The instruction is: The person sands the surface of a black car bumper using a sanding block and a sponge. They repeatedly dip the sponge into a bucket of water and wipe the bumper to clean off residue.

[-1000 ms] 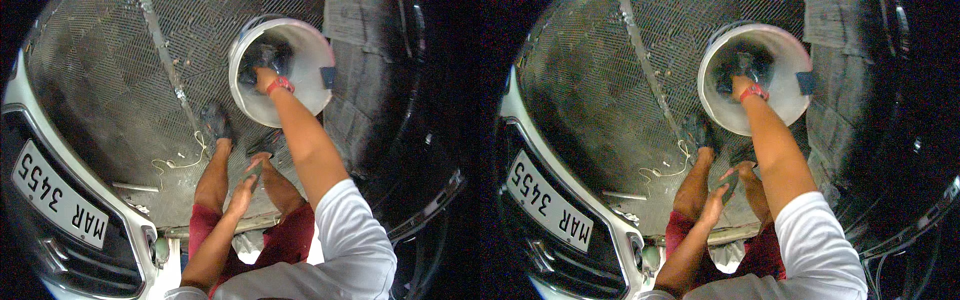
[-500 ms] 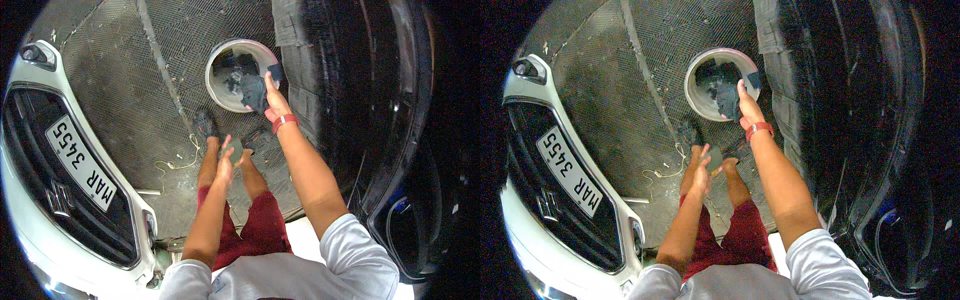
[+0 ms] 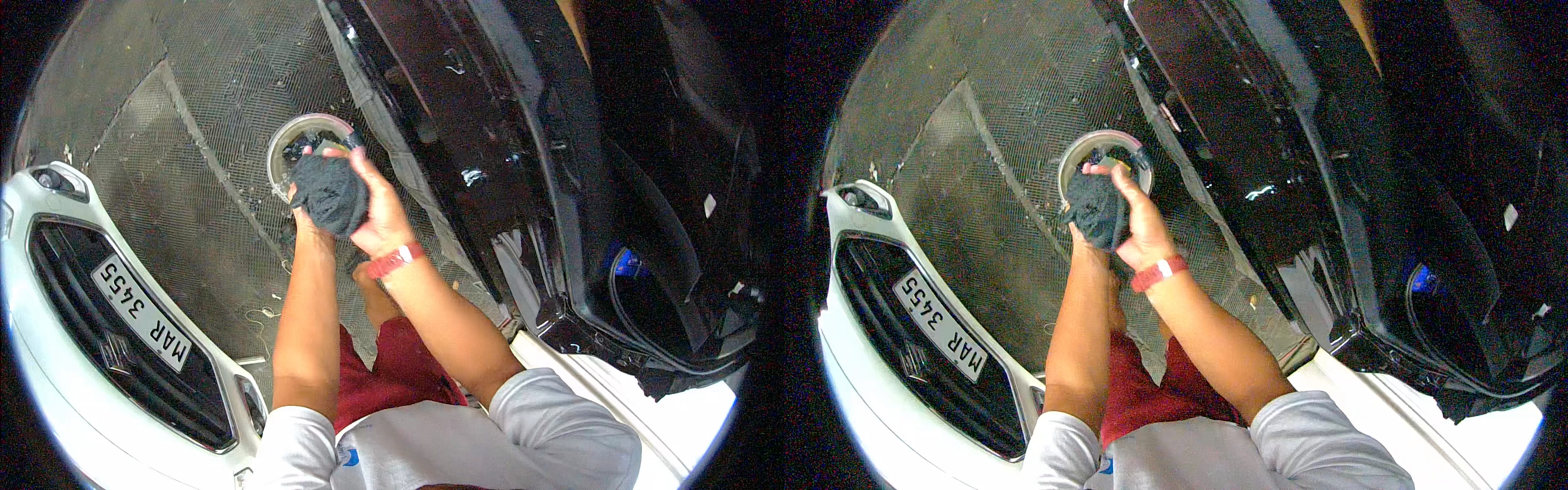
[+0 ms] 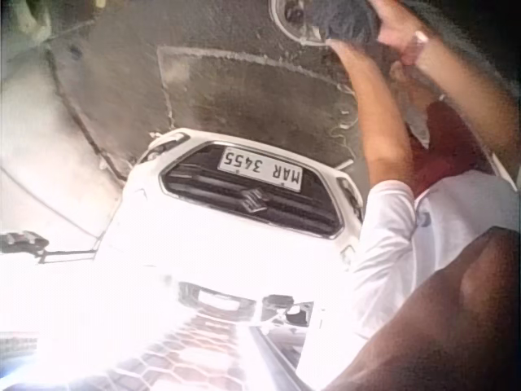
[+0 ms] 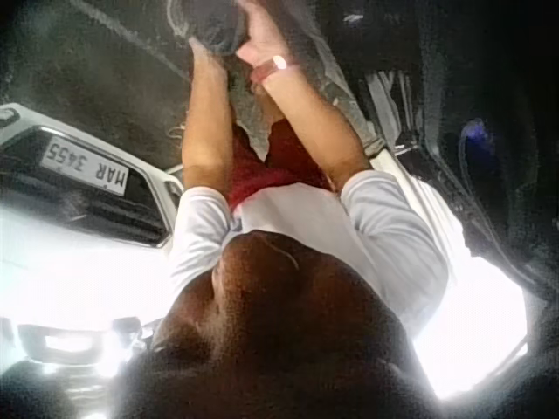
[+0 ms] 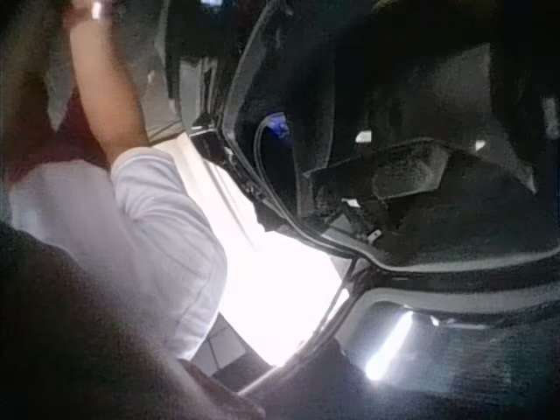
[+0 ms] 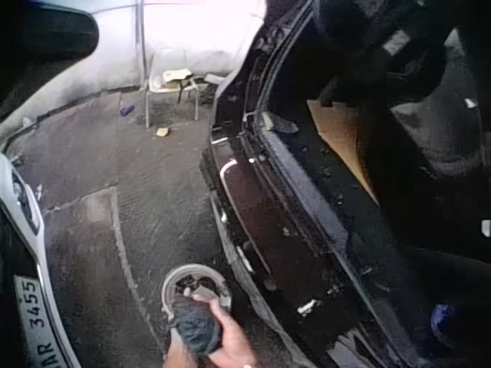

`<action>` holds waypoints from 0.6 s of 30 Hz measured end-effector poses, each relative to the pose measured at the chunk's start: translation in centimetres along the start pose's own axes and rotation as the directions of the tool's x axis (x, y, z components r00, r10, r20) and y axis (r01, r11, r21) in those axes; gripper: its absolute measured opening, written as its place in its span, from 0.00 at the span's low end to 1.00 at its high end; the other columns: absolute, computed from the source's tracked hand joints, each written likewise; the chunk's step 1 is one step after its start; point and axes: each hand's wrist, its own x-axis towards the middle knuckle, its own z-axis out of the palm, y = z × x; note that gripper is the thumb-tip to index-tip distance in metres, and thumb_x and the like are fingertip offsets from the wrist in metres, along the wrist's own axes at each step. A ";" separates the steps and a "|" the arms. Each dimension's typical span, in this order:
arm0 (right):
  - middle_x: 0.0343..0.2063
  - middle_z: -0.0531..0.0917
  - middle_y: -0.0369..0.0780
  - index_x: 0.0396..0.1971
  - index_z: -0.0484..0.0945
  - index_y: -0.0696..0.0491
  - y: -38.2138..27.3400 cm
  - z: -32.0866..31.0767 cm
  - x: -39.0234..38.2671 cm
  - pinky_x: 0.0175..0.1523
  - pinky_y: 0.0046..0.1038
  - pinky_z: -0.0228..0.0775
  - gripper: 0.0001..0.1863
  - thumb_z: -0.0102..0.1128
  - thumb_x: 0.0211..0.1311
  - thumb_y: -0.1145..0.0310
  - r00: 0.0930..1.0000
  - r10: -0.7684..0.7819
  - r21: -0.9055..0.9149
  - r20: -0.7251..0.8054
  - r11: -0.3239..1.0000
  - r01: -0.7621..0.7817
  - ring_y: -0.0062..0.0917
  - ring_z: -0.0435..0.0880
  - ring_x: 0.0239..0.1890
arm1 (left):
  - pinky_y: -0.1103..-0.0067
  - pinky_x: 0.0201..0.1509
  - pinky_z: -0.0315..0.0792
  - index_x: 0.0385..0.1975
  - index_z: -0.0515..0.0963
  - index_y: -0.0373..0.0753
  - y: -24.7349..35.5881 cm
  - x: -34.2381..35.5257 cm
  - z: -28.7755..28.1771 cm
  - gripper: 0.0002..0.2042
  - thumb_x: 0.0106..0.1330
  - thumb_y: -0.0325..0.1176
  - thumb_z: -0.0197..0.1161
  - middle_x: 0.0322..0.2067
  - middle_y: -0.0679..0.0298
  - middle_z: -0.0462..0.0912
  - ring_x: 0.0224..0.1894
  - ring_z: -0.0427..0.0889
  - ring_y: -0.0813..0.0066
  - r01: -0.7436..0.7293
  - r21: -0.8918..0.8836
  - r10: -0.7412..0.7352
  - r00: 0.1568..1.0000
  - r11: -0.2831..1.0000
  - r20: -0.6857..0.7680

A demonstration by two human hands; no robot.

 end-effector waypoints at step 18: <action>0.55 0.89 0.47 0.59 0.81 0.54 -22.6 -1.0 -8.4 0.50 0.50 0.91 0.22 0.71 0.72 0.58 0.915 -0.402 -0.350 0.035 0.853 0.388 0.39 0.91 0.54 | 0.52 0.87 0.46 0.69 0.77 0.31 -27.5 -0.6 4.7 0.31 0.75 0.49 0.57 0.74 0.48 0.74 0.82 0.62 0.51 -0.407 0.020 -0.403 0.909 -0.913 0.105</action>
